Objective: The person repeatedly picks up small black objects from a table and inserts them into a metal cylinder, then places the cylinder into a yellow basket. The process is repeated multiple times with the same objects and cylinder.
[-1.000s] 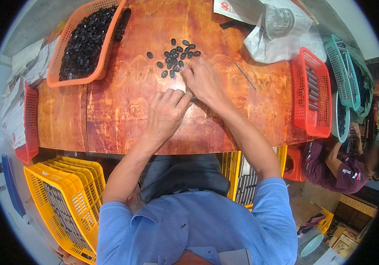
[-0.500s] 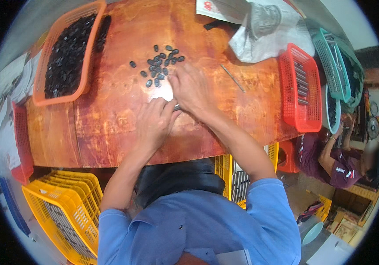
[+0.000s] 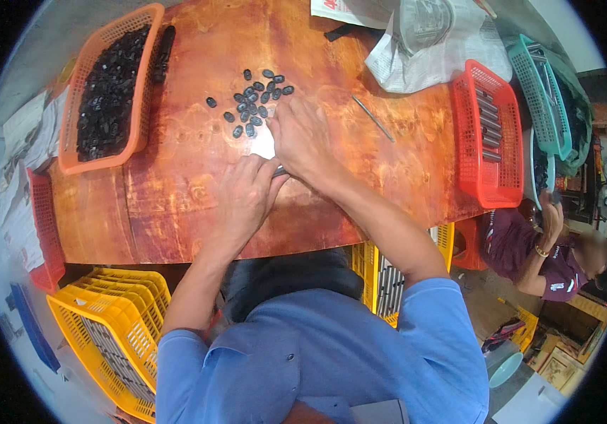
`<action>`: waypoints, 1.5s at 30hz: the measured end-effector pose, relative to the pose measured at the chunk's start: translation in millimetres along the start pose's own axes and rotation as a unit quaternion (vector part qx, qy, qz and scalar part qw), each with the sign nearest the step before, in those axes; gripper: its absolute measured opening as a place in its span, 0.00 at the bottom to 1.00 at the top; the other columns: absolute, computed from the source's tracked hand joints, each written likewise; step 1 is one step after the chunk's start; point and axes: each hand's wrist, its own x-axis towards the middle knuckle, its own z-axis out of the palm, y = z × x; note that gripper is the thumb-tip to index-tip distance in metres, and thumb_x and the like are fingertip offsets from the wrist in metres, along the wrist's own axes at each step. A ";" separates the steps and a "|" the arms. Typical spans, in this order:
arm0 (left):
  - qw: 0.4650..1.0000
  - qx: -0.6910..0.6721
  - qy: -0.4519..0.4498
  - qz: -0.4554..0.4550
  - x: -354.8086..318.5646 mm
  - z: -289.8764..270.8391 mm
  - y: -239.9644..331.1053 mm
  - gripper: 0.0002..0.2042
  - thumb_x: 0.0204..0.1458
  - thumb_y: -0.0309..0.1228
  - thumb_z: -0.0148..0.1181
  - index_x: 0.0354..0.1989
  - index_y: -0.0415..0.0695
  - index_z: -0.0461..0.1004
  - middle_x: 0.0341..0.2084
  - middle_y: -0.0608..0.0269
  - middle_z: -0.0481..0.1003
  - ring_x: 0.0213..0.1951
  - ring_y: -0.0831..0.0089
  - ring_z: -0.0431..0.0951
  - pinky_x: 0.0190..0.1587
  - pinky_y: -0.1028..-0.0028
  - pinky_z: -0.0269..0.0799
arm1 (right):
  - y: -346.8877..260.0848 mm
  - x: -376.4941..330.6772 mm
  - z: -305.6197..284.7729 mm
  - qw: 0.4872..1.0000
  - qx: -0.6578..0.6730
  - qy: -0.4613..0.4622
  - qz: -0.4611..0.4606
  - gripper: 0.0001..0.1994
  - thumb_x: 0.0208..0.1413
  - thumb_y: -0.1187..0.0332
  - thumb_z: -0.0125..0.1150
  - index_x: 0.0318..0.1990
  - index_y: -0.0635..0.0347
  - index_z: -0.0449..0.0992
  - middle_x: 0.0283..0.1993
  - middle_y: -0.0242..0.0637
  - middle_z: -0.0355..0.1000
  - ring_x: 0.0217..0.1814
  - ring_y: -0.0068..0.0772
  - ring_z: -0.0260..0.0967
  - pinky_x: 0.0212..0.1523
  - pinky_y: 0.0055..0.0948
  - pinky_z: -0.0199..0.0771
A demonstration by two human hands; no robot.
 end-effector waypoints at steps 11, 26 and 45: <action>1.000 0.021 -0.002 0.018 -4.6 3.8 -0.1 0.15 0.51 0.35 0.72 0.46 0.44 0.80 0.31 0.61 0.71 0.37 0.62 0.74 0.39 0.64 0.68 | 2.1 -9.6 5.7 0.999 0.016 0.038 0.020 0.10 0.62 0.67 0.60 0.45 0.64 0.76 0.47 0.49 0.72 0.53 0.54 0.69 0.52 0.51 0.64; 0.996 0.051 0.018 -0.066 10.0 1.3 3.8 0.17 0.58 0.33 0.67 0.53 0.39 0.76 0.37 0.51 0.77 0.37 0.52 0.79 0.41 0.57 0.76 | 12.5 -4.7 -0.9 0.876 0.422 0.149 0.178 0.19 0.75 0.59 0.50 0.32 0.62 0.71 0.33 0.31 0.64 0.33 0.23 0.63 0.35 0.29 0.66; 0.612 -0.703 0.058 -0.358 -6.9 -8.4 -31.4 0.17 0.74 0.35 0.46 0.58 0.32 0.71 0.41 0.51 0.80 0.38 0.68 0.82 0.44 0.68 0.82 | 26.5 -9.1 -29.2 0.957 0.219 -0.175 -0.080 0.12 0.47 0.72 0.73 0.40 0.60 0.82 0.40 0.38 0.72 0.43 0.38 0.71 0.45 0.37 0.70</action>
